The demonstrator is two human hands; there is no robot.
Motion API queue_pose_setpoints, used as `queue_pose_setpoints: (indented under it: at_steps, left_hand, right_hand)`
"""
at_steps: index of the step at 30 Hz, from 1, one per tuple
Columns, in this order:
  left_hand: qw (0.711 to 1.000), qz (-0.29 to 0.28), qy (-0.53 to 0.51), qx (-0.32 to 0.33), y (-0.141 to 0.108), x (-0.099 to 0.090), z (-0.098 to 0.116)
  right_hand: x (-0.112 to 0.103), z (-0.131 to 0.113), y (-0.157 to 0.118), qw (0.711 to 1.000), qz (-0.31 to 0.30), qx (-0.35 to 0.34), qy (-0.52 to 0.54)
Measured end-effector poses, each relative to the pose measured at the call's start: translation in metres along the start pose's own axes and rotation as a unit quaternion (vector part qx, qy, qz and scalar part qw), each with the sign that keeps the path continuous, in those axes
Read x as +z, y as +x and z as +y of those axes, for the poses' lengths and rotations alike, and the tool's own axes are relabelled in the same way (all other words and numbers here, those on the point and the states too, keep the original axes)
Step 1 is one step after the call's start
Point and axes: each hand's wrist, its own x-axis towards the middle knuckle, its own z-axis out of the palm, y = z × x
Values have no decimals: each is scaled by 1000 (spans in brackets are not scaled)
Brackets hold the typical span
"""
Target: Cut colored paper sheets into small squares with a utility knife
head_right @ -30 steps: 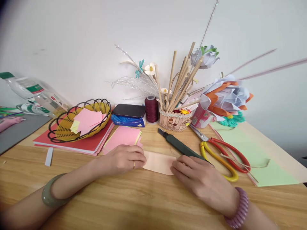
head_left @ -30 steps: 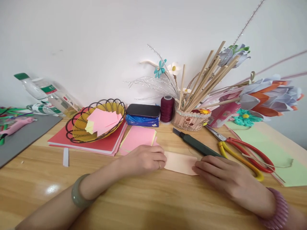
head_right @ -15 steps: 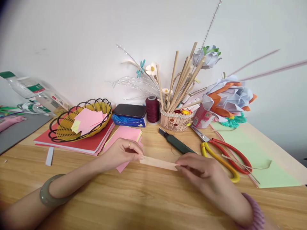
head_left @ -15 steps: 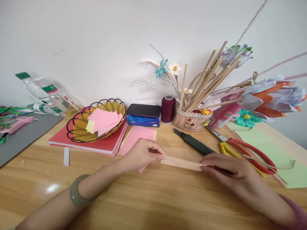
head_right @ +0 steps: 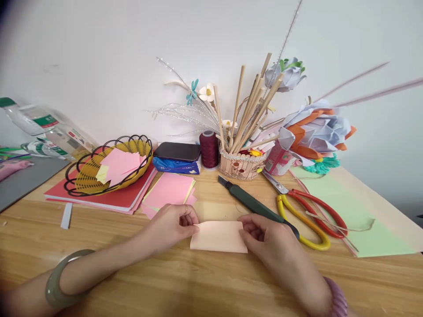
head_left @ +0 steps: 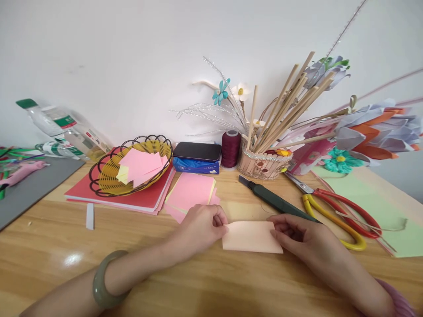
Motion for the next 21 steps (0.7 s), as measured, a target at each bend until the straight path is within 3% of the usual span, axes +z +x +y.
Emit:
queue_pose_setpoints:
  at_steps: [11, 21]
  left_hand:
    - [1000, 6, -19, -6, 2, -1, -6]
    - [986, -2, -160, -45, 7, -3, -2]
  right_hand:
    - [0, -1, 0, 996, 47, -14, 69]
    - [-9, -11, -5, 993, 64, 30, 99]
